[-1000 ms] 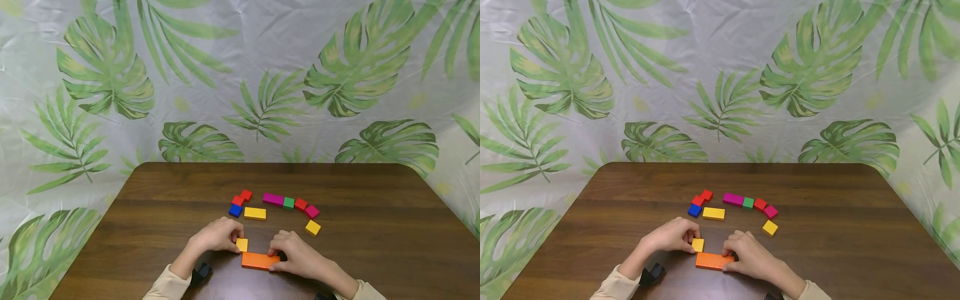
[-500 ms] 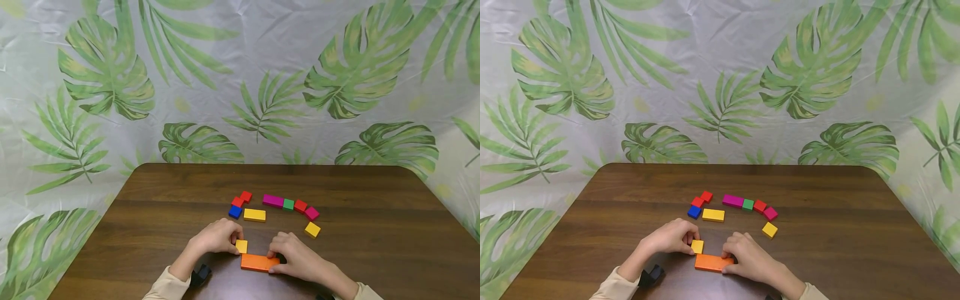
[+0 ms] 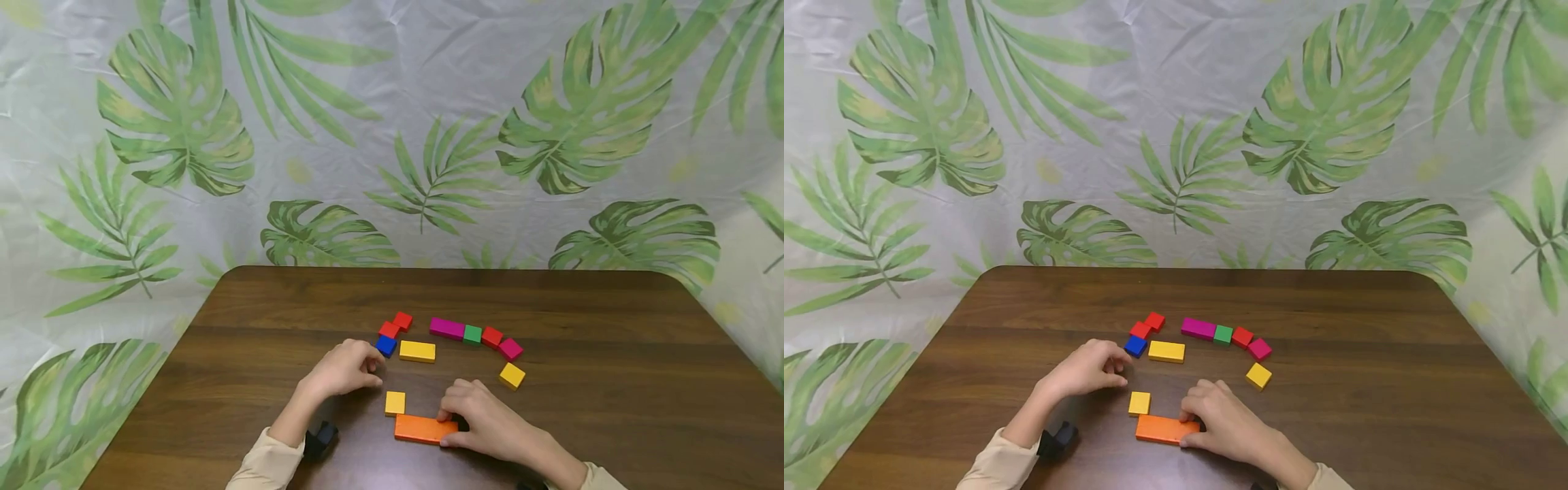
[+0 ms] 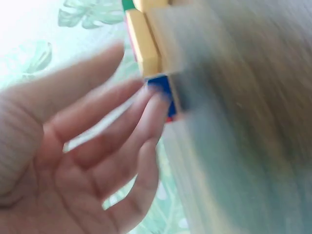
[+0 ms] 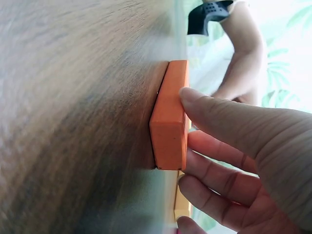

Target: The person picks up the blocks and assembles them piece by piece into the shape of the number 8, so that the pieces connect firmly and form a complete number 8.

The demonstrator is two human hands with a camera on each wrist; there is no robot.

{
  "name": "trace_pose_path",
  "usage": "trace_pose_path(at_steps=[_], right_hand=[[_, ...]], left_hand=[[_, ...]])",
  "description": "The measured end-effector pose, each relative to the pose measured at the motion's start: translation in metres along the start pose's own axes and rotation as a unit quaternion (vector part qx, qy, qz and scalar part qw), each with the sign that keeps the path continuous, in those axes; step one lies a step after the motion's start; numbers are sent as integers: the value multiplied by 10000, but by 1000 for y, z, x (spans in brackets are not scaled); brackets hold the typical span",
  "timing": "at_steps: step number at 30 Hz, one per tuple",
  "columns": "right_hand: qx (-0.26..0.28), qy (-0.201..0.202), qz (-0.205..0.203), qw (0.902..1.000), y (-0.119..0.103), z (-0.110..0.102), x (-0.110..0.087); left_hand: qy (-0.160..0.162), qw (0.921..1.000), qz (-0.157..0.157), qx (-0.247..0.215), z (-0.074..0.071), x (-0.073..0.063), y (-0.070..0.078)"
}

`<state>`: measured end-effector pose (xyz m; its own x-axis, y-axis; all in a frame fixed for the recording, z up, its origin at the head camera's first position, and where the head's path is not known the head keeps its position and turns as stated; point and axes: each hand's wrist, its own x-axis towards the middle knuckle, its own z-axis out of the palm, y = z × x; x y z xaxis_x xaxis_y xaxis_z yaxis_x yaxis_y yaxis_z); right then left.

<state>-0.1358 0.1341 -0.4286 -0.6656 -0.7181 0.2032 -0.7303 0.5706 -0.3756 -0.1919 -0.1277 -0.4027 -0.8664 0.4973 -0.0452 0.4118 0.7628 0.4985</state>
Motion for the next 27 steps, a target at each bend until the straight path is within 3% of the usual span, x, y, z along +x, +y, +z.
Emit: trace_pose_path(at_steps=[4, 8, 18, 27], right_hand=[[8, 18, 13, 10000, 0, 1, -3], [-8, 49, -52, 10000, 2, 4, -5], [4, 24, 61, 10000, 2, 3, -2], [0, -2, 84, 10000, -1, 1, 1]], left_hand=[[826, 9953, -402, 291, 5, 7, -6], [1067, 9920, -478, 468, 11, 13, -6], [1054, 9933, -87, 456, 11, 31, -10], [757, 9968, -108, 220, 4, 35, -9]])
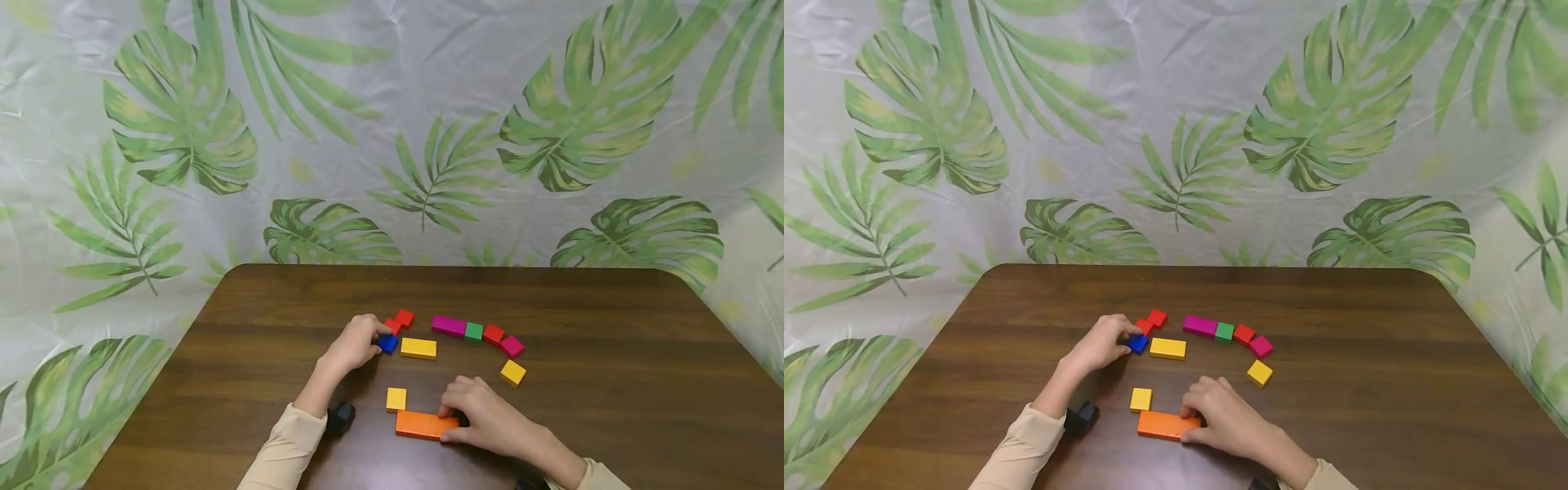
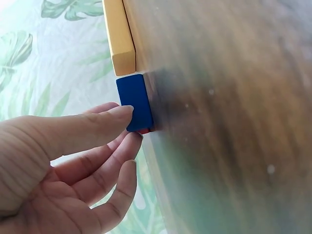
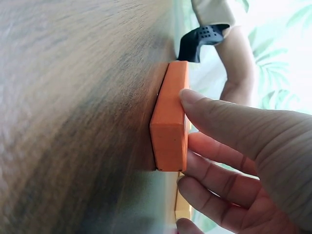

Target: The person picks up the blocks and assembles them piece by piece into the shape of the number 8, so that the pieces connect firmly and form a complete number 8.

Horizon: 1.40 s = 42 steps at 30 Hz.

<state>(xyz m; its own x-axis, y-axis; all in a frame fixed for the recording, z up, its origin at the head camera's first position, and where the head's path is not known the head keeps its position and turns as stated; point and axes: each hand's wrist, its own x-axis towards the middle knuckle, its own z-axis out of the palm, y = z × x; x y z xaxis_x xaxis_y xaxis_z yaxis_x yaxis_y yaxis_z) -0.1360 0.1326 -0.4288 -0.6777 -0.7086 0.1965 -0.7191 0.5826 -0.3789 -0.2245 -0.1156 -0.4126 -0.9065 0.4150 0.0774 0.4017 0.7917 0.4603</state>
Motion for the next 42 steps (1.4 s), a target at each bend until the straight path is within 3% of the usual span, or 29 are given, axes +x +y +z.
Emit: trace_pose_path(at_steps=[7, 19, 29, 42], right_hand=[[79, -45, 35, 10000, -1, 1, 1], [71, 84, -61, 9999, 2, -1, 1], [146, 12, -19, 9999, 2, 0, 1], [234, -66, 69, 9997, 2, 0, 2]], left_hand=[[-290, 9995, 110, -3, 0, -3, -3], [-689, 9949, 571, 458, -3, -13, 13], [-821, 9915, 801, 619, 0, -23, 17], [-859, 9878, 1147, 615, 4, -23, 21]])
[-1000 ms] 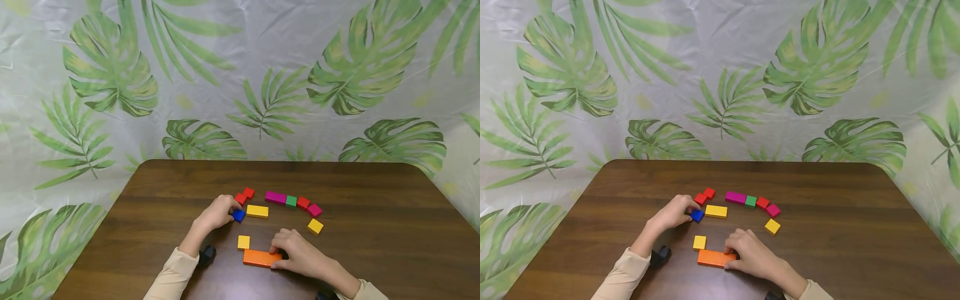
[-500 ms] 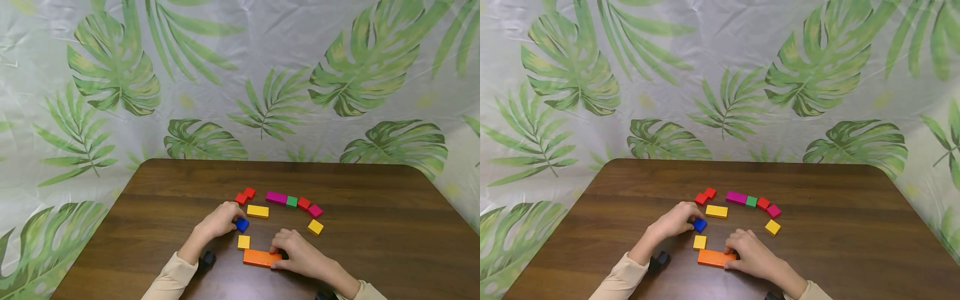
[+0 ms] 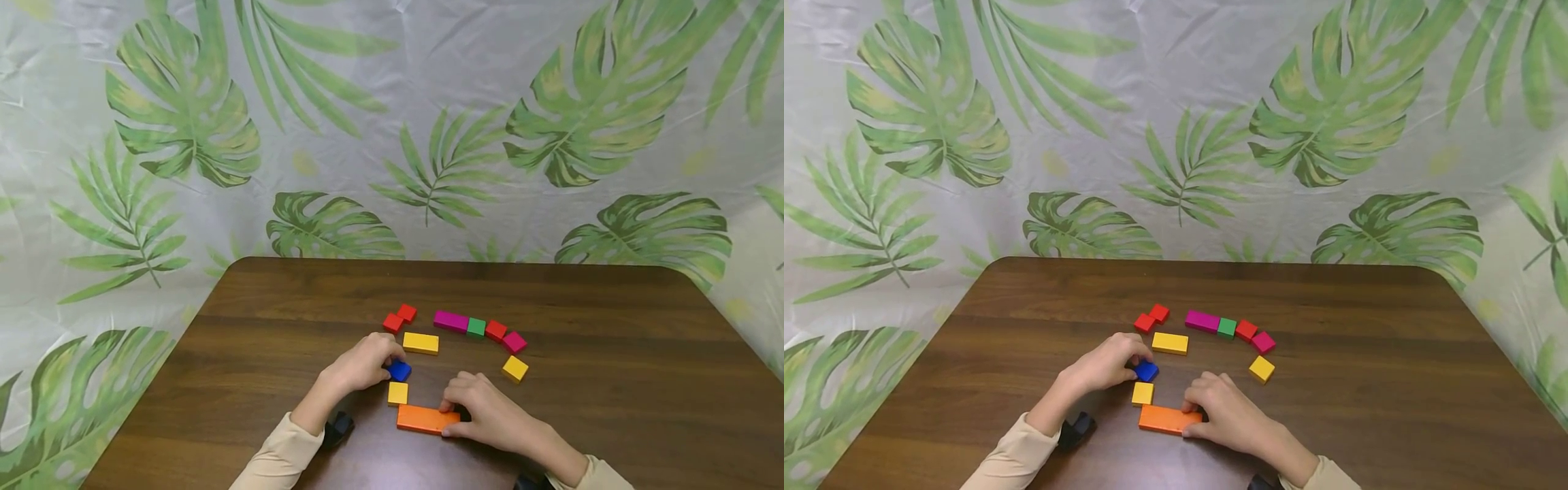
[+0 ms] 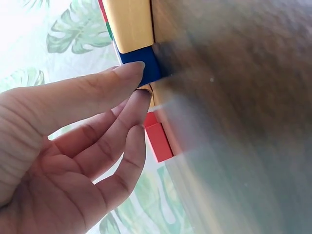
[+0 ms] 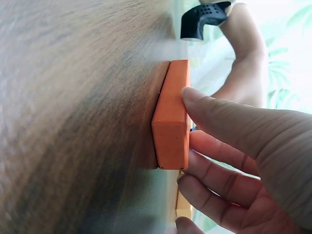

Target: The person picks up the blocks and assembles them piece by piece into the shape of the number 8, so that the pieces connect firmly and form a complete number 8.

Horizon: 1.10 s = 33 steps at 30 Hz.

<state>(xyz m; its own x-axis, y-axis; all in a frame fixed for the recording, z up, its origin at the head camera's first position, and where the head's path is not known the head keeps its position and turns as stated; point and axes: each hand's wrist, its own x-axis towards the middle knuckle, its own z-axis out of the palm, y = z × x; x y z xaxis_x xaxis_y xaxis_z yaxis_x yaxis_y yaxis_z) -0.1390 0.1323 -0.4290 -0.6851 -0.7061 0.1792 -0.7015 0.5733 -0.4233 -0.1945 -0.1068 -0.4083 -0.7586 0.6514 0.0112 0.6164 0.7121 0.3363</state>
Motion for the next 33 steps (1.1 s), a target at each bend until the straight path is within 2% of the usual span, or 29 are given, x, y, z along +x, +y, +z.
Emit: trace_pose_path(at_steps=[14, 18, 25, 33], right_hand=[[31, -63, 61, 10000, 0, 0, -1], [34, -79, 63, 9999, 0, 0, 0], [13, -81, 57, 10000, 0, 0, 1], [69, -85, 71, 9999, 0, 0, 0]], left_hand=[[-165, 9998, -106, -50, 0, -1, 3], [-140, 9998, -119, -55, -1, -1, 2], [-95, 9997, -45, 210, -2, -2, -1], [-161, 9998, -47, 103, -1, -1, 1]])
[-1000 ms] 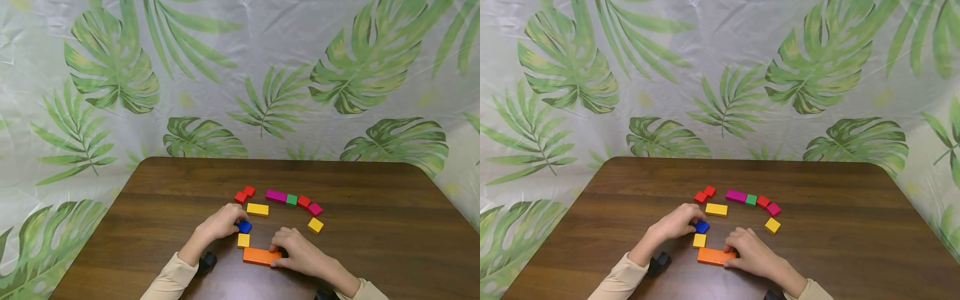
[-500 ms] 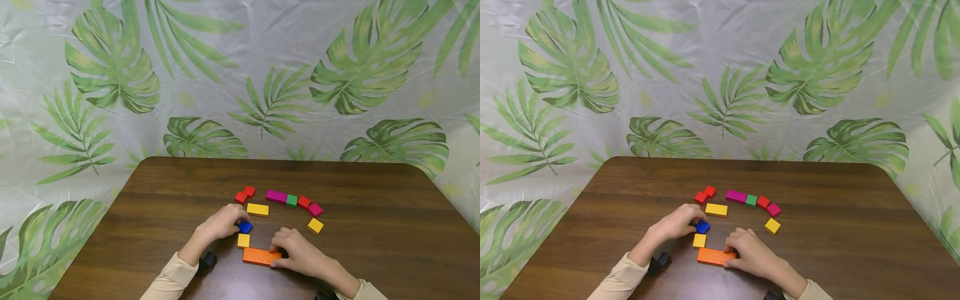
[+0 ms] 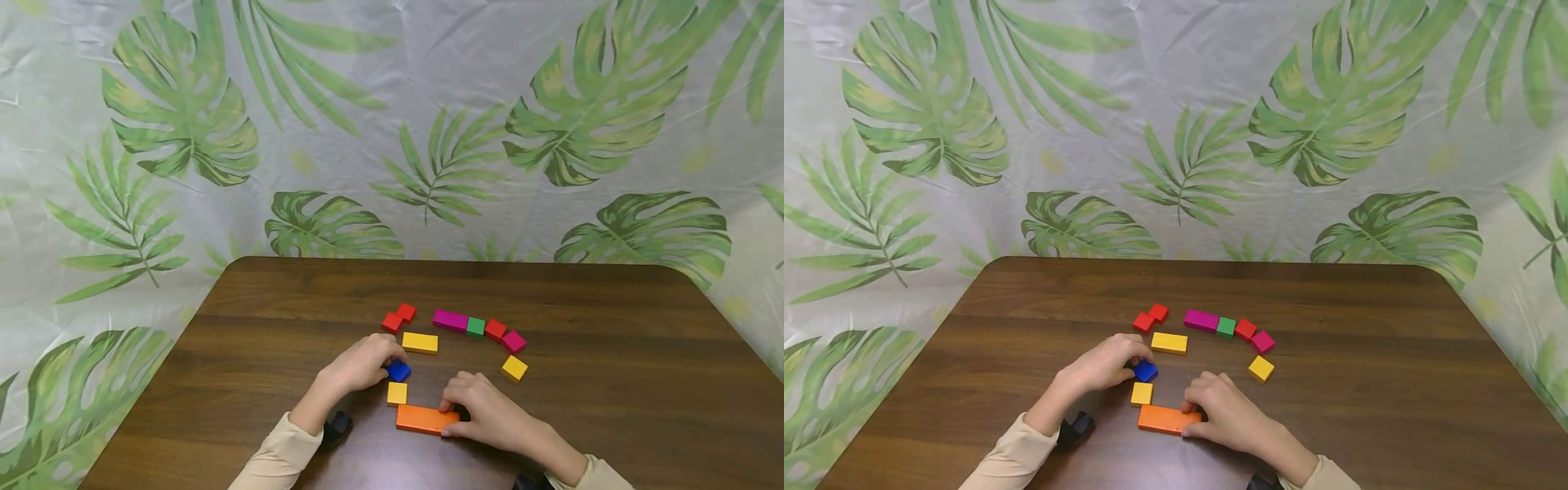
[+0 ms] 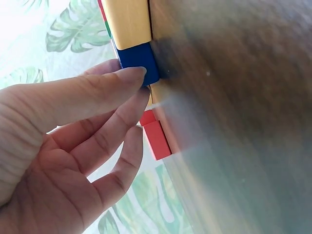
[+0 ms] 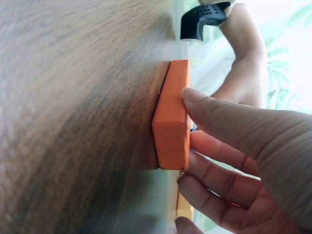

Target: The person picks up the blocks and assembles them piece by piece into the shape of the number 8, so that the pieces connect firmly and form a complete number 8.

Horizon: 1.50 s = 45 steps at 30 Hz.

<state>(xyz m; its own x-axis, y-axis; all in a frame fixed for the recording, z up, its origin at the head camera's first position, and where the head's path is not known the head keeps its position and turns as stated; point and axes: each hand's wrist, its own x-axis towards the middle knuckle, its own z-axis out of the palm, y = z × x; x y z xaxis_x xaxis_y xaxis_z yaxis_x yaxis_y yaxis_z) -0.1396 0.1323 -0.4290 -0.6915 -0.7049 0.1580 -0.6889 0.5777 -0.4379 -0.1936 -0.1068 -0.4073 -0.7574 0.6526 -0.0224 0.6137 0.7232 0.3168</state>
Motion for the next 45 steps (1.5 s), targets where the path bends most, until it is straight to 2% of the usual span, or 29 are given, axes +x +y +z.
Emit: trace_pose_path(at_steps=[7, 20, 34, 45], right_hand=[[58, -45, 54, 10000, -1, 0, 0], [84, -66, 62, 9999, 0, -1, 0], [94, -1, -3, 10000, 2, -2, 1], [138, -74, 29, 9999, 0, 0, -2]], left_hand=[[-18, 10000, -68, -25, 1, -1, 1], [70, 9999, 138, -4, 2, 1, 1], [110, 9997, 218, 29, 1, 4, 1], [97, 9998, 190, -23, 1, 0, 1]])
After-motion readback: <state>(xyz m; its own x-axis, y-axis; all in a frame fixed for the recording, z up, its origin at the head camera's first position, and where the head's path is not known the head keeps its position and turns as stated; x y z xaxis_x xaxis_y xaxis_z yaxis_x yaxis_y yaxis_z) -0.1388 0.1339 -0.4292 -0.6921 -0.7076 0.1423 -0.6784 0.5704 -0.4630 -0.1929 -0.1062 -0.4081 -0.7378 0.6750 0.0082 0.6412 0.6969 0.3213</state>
